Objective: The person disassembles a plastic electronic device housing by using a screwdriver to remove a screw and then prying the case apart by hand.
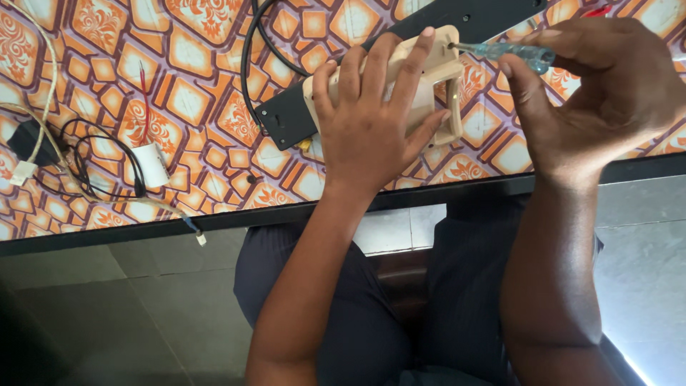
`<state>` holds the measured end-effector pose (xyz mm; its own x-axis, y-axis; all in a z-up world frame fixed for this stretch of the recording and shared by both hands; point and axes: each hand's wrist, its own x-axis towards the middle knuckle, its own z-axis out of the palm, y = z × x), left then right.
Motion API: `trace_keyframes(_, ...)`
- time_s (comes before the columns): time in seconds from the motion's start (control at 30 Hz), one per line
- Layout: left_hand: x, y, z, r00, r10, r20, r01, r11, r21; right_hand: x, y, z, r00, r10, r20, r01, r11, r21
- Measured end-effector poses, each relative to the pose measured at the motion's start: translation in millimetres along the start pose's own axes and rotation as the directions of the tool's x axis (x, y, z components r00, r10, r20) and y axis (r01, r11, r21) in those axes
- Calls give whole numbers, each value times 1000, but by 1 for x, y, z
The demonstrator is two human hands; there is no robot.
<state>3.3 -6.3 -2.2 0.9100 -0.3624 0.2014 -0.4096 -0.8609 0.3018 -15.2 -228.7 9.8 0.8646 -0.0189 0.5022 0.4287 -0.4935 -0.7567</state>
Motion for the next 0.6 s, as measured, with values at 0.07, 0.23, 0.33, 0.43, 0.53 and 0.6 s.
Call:
trace_keyframes(0.07, -1, 0, 0, 1000, 3, -3, -3, 1000, -3, 1, 3, -2, 1000, -6, 11, 6, 1000, -7)
trace_keyframes(0.23, -1, -1, 0, 1000, 3, 3, -3, 1000, 3, -4, 5, -1, 999, 53, -5, -53, 998, 39)
trace_keyframes(0.33, -1, -1, 1, 1000, 7, -10, -7, 1000, 1, -4, 6, -2, 999, 52, 9, -52, 998, 26)
trace_keyframes(0.43, -1, -1, 0, 1000, 5, -8, -5, 1000, -1, -6, 5, 0, 997, 83, -8, -83, 995, 48)
trace_keyframes(0.53, -1, -1, 0, 1000, 2, -5, -2, 1000, -4, -7, 4, 0, 995, 96, 7, -96, 994, 55)
trace_keyframes(0.6, -1, -1, 0, 1000, 6, -6, -6, 1000, -4, -6, 5, 0, 996, 83, 23, -84, 995, 60)
